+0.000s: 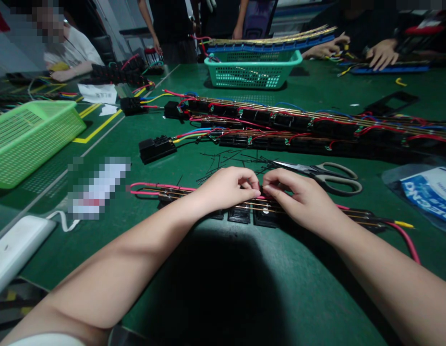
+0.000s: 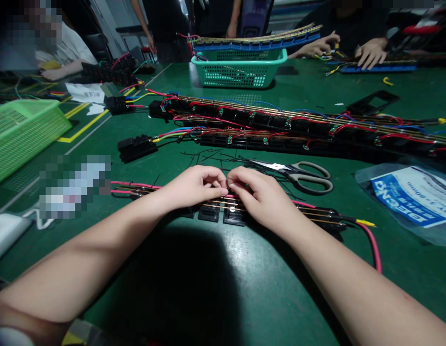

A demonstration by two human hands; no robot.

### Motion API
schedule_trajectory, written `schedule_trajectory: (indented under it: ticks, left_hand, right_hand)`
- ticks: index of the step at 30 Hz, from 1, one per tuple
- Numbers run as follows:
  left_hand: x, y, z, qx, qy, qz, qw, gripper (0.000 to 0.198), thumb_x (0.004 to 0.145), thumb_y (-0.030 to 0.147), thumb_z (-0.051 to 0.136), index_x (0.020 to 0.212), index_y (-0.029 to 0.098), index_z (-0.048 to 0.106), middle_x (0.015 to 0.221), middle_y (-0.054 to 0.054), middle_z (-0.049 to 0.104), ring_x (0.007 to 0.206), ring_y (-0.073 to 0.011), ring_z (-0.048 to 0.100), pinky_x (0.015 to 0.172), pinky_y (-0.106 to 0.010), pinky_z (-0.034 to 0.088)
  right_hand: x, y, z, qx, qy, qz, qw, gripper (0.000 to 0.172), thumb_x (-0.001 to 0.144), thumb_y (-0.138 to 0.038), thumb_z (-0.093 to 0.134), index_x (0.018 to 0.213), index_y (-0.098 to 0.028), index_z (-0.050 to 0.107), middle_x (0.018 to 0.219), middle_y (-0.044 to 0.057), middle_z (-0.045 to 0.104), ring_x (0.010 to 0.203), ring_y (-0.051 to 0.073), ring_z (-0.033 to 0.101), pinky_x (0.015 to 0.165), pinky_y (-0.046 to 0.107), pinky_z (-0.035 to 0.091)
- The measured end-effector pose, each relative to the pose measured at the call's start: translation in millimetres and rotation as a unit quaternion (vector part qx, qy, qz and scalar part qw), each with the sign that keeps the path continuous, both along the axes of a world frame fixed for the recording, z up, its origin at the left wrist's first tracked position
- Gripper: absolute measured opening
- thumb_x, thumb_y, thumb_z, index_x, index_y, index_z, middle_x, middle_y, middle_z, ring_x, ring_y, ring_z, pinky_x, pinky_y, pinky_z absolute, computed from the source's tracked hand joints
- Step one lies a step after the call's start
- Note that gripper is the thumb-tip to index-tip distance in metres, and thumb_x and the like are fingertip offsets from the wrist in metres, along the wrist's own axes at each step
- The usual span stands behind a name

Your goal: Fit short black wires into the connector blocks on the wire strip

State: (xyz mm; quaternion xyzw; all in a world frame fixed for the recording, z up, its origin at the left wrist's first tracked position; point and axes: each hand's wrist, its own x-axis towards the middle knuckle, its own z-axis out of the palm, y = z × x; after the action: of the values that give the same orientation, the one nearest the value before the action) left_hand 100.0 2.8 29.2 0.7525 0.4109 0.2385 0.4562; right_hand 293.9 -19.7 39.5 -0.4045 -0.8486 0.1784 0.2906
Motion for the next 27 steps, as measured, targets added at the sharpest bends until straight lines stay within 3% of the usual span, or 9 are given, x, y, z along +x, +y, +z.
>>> schedule_trajectory:
  ticks: [11, 18, 24, 27]
  left_hand:
    - [2.9, -0.7, 2.7, -0.028, 0.009, 0.002, 1.0, 0.006, 0.076, 0.021, 0.065, 0.077, 0.015, 0.064, 0.068, 0.003, 0.063, 0.062, -0.008, 0.054, 0.059, -0.02, 0.04]
    - [1.2, 2.6, 0.1, -0.067, 0.005, 0.023, 0.997, 0.01, 0.074, 0.025, 0.064, 0.076, 0.015, 0.065, 0.062, 0.004, 0.06, 0.057, -0.0087, 0.052, 0.056, -0.021, 0.039]
    - [1.6, 2.0, 2.0, -0.072, -0.012, 0.047, 0.996, 0.009, 0.071, 0.025, 0.066, 0.073, 0.016, 0.065, 0.061, 0.004, 0.06, 0.059, -0.0091, 0.053, 0.057, -0.022, 0.038]
    - [1.8, 1.6, 2.2, -0.066, -0.019, 0.052, 0.996, 0.008, 0.072, 0.024, 0.065, 0.073, 0.016, 0.065, 0.063, 0.004, 0.06, 0.061, -0.0095, 0.054, 0.059, -0.022, 0.039]
  right_hand:
    - [-0.2, -1.7, -1.8, 0.014, 0.002, -0.023, 1.0, 0.011, 0.088, -0.013, 0.049, 0.086, -0.023, 0.053, 0.078, 0.0, 0.062, 0.068, 0.014, 0.057, 0.063, 0.026, 0.044]
    - [0.0, -3.6, 3.2, -0.04, 0.02, -0.034, 0.998, 0.005, 0.091, -0.024, 0.05, 0.092, -0.022, 0.055, 0.082, 0.002, 0.064, 0.071, 0.015, 0.059, 0.064, 0.027, 0.045]
    - [-1.8, -7.0, 6.8, -0.08, -0.053, 0.011, 0.995, 0.032, 0.072, -0.032, 0.073, 0.094, -0.021, 0.053, 0.084, 0.002, 0.062, 0.071, 0.017, 0.057, 0.061, 0.028, 0.044]
    - [-3.4, -8.0, 3.2, -0.046, -0.08, 0.013, 0.996, 0.03, 0.067, -0.03, 0.075, 0.086, -0.021, 0.053, 0.081, 0.002, 0.06, 0.074, 0.02, 0.057, 0.064, 0.03, 0.043]
